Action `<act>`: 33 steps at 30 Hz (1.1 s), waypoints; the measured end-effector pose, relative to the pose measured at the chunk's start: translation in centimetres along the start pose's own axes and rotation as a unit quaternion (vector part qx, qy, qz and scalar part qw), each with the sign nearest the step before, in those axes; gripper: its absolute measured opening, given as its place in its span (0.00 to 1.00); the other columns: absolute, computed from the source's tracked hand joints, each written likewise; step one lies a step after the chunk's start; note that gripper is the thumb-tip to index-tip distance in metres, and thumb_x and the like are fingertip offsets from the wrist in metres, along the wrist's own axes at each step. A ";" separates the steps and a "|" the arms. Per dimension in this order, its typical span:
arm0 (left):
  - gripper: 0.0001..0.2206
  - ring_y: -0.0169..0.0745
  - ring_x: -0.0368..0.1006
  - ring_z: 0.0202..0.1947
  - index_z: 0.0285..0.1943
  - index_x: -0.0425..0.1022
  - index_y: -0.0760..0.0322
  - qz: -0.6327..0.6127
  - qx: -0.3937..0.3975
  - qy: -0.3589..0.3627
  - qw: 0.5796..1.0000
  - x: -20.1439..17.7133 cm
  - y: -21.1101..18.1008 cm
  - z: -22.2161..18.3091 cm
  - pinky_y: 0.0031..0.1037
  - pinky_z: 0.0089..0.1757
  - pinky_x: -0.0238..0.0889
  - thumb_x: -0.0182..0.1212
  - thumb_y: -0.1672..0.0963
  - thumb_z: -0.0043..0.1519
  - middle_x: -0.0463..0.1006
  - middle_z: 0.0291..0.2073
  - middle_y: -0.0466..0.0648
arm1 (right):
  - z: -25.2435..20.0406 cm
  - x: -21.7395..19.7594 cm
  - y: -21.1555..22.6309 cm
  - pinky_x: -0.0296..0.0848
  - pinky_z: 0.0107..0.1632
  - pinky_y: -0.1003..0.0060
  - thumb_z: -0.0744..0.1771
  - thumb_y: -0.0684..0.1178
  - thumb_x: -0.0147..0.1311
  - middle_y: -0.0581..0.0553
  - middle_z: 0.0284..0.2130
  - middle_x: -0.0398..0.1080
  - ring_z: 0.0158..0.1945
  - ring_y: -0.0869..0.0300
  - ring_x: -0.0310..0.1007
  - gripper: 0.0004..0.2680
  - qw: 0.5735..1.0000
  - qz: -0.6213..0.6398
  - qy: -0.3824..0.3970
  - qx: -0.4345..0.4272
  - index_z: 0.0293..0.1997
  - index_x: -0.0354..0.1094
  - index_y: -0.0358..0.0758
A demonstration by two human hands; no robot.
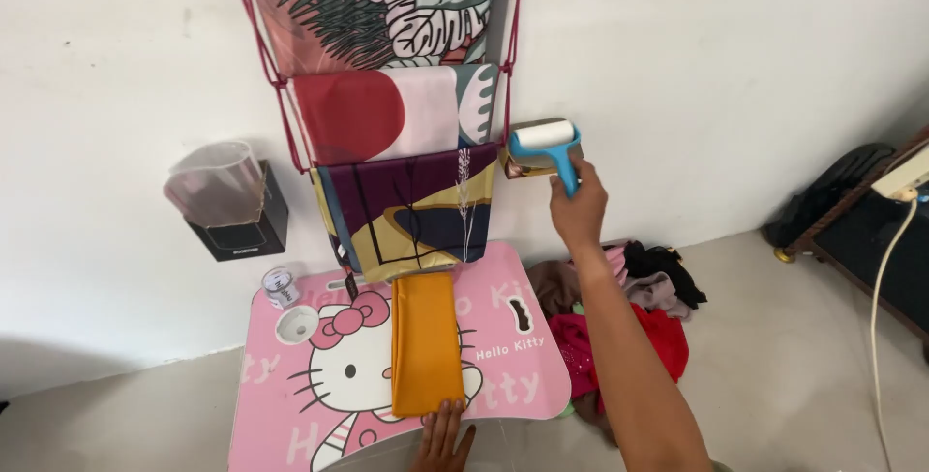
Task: Lint rolling, folding, and placing small fabric items into plastic packaging sleeves.
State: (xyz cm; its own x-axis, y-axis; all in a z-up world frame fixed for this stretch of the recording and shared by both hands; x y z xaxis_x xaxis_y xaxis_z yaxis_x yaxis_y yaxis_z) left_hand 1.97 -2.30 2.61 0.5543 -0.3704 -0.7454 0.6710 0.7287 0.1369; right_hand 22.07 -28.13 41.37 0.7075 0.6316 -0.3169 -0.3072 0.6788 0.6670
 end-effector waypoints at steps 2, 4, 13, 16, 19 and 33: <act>0.19 0.67 0.48 0.73 0.63 0.71 0.53 -0.025 -0.002 0.013 1.000 -0.4 0.2 0.2 0.57 0.65 0.45 0.58 0.54 0.61 0.54 0.73 0.67 | 0.2 0.6 -0.7 0.72 0.51 0.58 0.66 0.39 0.56 0.33 0.46 0.74 0.46 0.48 0.75 0.14 1.000 -0.010 0.002 0.005 0.58 0.66 0.27; 0.25 0.68 0.43 0.75 0.70 0.67 0.46 -0.052 -0.013 0.029 0.998 -1.8 0.1 0.1 0.58 0.65 0.42 0.55 0.52 0.61 0.48 0.75 0.67 | -0.1 1.2 -1.3 0.71 0.54 0.57 0.66 0.40 0.56 0.32 0.48 0.73 0.50 0.46 0.74 0.15 1.000 -0.020 0.013 0.008 0.57 0.66 0.26; 0.39 0.65 0.41 0.76 0.77 0.57 0.49 -0.065 -0.074 0.070 0.993 -7.9 4.3 3.2 0.52 0.64 0.45 0.65 0.44 0.56 0.45 0.78 0.62 | -2.8 -1.7 0.1 0.69 0.56 0.51 0.64 0.43 0.63 0.31 0.56 0.64 0.57 0.40 0.68 0.21 0.989 -0.111 0.020 -0.098 0.62 0.59 0.29; 0.43 0.55 0.37 0.79 0.79 0.51 0.50 0.008 -0.139 0.073 0.987 -9.6 7.1 4.0 0.51 0.70 0.33 0.60 0.41 0.54 0.45 0.79 0.56 | -5.8 -4.7 2.2 0.72 0.51 0.56 0.66 0.43 0.64 0.30 0.70 0.46 0.53 0.48 0.66 0.30 0.997 -0.049 0.002 -0.066 0.74 0.44 0.35; 0.35 0.49 0.46 0.77 0.73 0.58 0.61 -0.047 -0.155 0.098 0.982 -9.3 7.7 2.9 0.49 0.69 0.36 0.62 0.48 0.57 0.55 0.76 0.52 | -11.5 -6.3 3.3 0.68 0.52 0.61 0.69 0.36 0.57 0.34 0.68 0.49 0.57 0.50 0.61 0.22 0.987 -0.061 -0.073 -0.133 0.71 0.48 0.32; 0.37 0.59 0.67 0.61 0.69 0.65 0.61 -0.171 -0.051 0.032 0.983 -12.6 8.5 0.9 0.46 0.56 0.63 0.64 0.40 0.56 0.67 0.63 0.57 | -37.9 7.2 -0.2 0.41 0.73 0.41 0.67 0.47 0.55 0.48 0.76 0.45 0.76 0.48 0.42 0.29 0.835 -0.228 0.446 -0.227 0.79 0.44 0.57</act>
State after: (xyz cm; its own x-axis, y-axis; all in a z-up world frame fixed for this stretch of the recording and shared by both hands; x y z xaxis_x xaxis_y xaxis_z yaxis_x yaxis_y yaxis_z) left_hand 1.10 8.03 13.73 0.2698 -0.5687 -0.7770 0.7582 0.6229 -0.1927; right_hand 3.09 -9.55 13.46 0.1246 0.1588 -0.9794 -0.4883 0.8691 0.0788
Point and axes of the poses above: each hand's wrist, its own z-axis towards the middle knuckle, its own x-axis out of the palm, y = z × x, the point moved 4 cm from there along z, towards the middle knuckle
